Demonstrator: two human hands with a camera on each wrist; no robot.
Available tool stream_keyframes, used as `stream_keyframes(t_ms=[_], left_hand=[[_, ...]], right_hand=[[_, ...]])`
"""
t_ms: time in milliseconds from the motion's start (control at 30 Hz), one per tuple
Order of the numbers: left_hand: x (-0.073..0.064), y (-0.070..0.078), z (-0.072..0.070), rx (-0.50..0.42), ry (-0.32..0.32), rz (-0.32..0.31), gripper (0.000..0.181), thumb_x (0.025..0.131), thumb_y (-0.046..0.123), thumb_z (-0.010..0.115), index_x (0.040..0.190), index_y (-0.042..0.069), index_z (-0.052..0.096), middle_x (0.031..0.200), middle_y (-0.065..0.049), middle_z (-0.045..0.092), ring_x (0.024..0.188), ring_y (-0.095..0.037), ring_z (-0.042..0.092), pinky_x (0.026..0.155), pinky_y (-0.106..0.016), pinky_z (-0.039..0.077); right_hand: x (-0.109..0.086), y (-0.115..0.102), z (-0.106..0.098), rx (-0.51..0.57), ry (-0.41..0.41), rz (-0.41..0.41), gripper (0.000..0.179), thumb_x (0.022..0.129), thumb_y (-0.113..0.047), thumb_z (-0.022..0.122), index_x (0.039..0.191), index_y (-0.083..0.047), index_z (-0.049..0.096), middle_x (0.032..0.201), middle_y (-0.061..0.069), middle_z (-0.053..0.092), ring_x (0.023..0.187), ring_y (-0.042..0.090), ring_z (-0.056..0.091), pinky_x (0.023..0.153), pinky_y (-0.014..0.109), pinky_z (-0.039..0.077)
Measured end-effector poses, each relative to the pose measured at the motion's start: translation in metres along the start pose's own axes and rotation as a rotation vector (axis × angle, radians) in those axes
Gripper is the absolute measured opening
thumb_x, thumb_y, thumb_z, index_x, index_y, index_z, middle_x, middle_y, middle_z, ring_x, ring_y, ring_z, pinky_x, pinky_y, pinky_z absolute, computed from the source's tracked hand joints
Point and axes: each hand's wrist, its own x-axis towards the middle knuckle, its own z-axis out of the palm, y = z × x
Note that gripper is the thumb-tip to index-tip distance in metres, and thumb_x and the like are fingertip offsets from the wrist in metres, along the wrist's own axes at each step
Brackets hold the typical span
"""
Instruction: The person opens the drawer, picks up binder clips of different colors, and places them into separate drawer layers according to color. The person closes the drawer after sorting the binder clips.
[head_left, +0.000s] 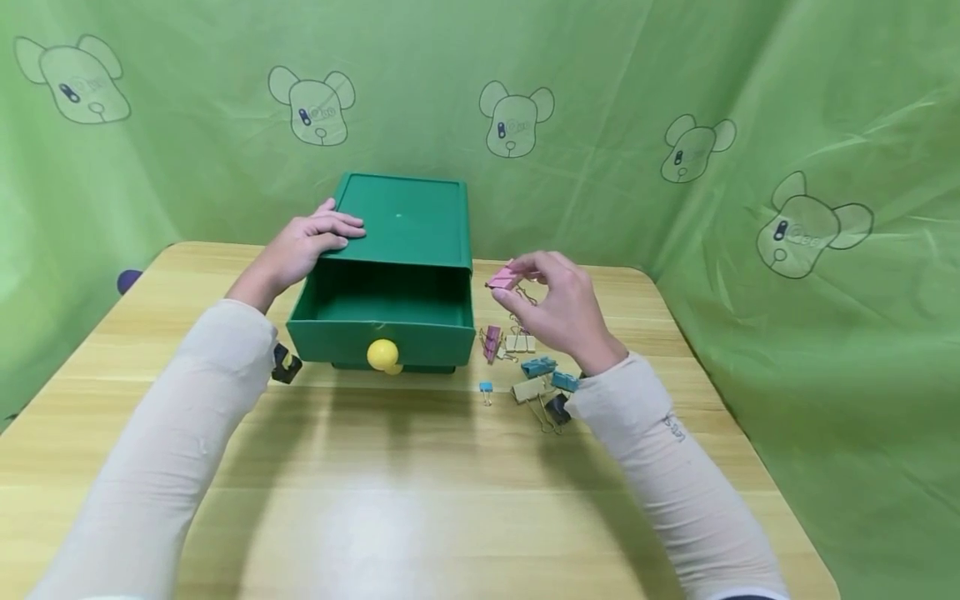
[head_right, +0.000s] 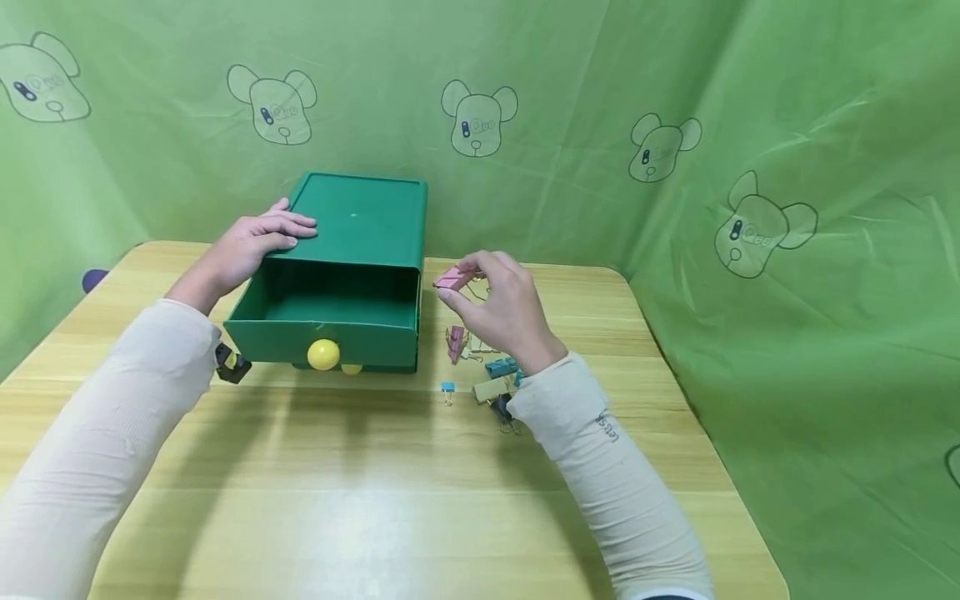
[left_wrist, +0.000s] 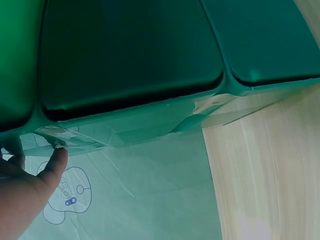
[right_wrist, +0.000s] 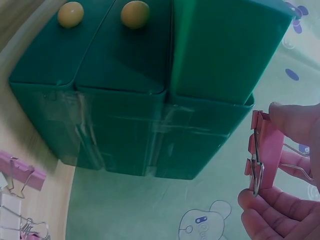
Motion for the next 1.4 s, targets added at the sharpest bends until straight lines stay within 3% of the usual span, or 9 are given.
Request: stream_keyframes(t_ms=[667, 967, 1400], left_hand=[[0.001, 0.001, 0.0, 0.004, 0.006, -0.004, 0.029, 0.098, 0.002, 0.047, 0.121, -0.009, 0.062, 0.139, -0.021, 0.05, 0.148, -0.022, 0.004, 0.117, -0.042, -0.001], [0.0, 0.0, 0.001, -0.003, 0.013, -0.011, 0.029, 0.099, 0.002, 0.046, 0.121, -0.009, 0.062, 0.139, -0.021, 0.05, 0.147, -0.02, 0.004, 0.117, -0.042, -0.001], [-0.001, -0.002, 0.002, -0.02, 0.009, -0.017, 0.03, 0.1, 0.003, 0.045, 0.122, -0.009, 0.061, 0.14, -0.02, 0.049, 0.147, -0.018, 0.003, 0.117, -0.042, -0.001]], right_hand=[[0.007, -0.027, 0.002, 0.035, 0.006, -0.101, 0.032, 0.081, -0.02, 0.079, 0.103, 0.0, 0.065, 0.102, 0.01, 0.066, 0.094, 0.023, 0.061, 0.084, 0.035, 0.051], [0.009, -0.035, 0.005, 0.052, -0.011, -0.101, 0.034, 0.082, -0.02, 0.079, 0.106, 0.0, 0.065, 0.104, 0.009, 0.065, 0.095, 0.023, 0.061, 0.086, 0.035, 0.051], [0.014, -0.047, 0.012, 0.069, -0.026, -0.156, 0.036, 0.081, -0.023, 0.079, 0.106, -0.002, 0.064, 0.098, 0.005, 0.065, 0.095, 0.019, 0.058, 0.085, 0.033, 0.049]])
